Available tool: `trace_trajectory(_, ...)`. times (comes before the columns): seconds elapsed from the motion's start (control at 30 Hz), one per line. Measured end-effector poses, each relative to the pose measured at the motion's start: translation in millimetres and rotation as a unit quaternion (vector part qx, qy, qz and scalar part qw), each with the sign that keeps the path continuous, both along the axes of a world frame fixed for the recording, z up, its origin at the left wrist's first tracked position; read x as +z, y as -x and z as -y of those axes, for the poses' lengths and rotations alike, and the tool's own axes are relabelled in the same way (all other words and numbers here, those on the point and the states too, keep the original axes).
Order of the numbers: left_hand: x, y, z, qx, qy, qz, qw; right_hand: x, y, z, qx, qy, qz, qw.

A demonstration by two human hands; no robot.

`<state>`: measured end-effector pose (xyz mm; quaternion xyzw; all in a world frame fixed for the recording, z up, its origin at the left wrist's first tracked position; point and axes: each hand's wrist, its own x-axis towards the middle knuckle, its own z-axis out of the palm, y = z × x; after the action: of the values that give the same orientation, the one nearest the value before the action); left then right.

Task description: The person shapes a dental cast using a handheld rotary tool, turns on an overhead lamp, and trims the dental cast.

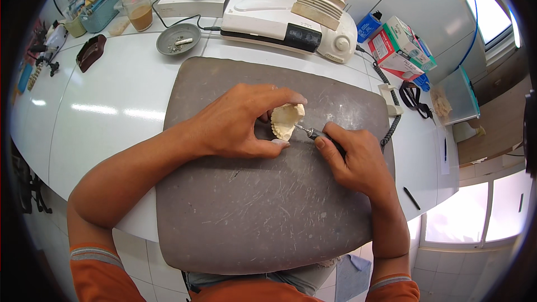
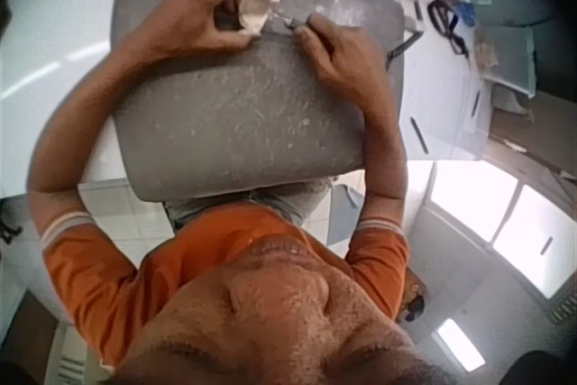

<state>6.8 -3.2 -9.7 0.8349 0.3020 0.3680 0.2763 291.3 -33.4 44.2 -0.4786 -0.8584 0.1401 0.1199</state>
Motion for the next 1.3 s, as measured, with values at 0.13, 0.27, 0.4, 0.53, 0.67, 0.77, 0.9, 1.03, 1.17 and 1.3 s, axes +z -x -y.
trace_trajectory(0.13,0.9,0.2,-0.3,-0.004,0.014,0.002,1.000,0.6,-1.3,-0.2,-0.001,0.008,-0.006,1.000)
trace_trajectory(0.27,2.4,-0.2,0.3,-0.003,0.020,0.000,1.000,2.0,-1.7,-0.6,0.001,0.014,-0.003,1.000)
trace_trajectory(0.4,1.9,0.5,0.3,-0.004,0.020,0.000,1.000,0.7,-2.0,-0.8,0.003,0.012,-0.007,1.000)
trace_trajectory(0.53,2.2,0.9,0.4,-0.002,0.025,-0.003,1.000,0.9,-1.6,-0.8,0.003,0.009,-0.003,1.000)
trace_trajectory(0.67,2.4,0.7,-0.1,0.000,0.020,-0.007,1.000,1.3,-0.4,-0.9,0.000,0.010,-0.002,1.000)
trace_trajectory(0.77,1.2,0.5,-0.5,0.001,0.004,-0.010,1.000,0.0,-0.2,-0.5,0.000,0.003,-0.001,1.000)
trace_trajectory(0.9,0.7,-0.1,-0.6,0.002,0.001,-0.012,1.000,1.0,0.2,-0.2,-0.002,0.004,0.004,1.000)
trace_trajectory(1.03,1.1,-0.9,0.5,0.001,0.020,-0.010,1.000,0.4,-3.0,-0.9,0.002,0.008,-0.001,1.000)
trace_trajectory(1.17,-3.1,-1.8,0.0,-0.003,0.008,0.006,1.000,0.9,-2.0,0.9,-0.003,0.012,0.003,1.000)
trace_trajectory(1.3,4.9,0.2,1.0,-0.002,0.028,-0.009,1.000,1.0,-1.2,-0.2,-0.003,0.012,-0.002,1.000)
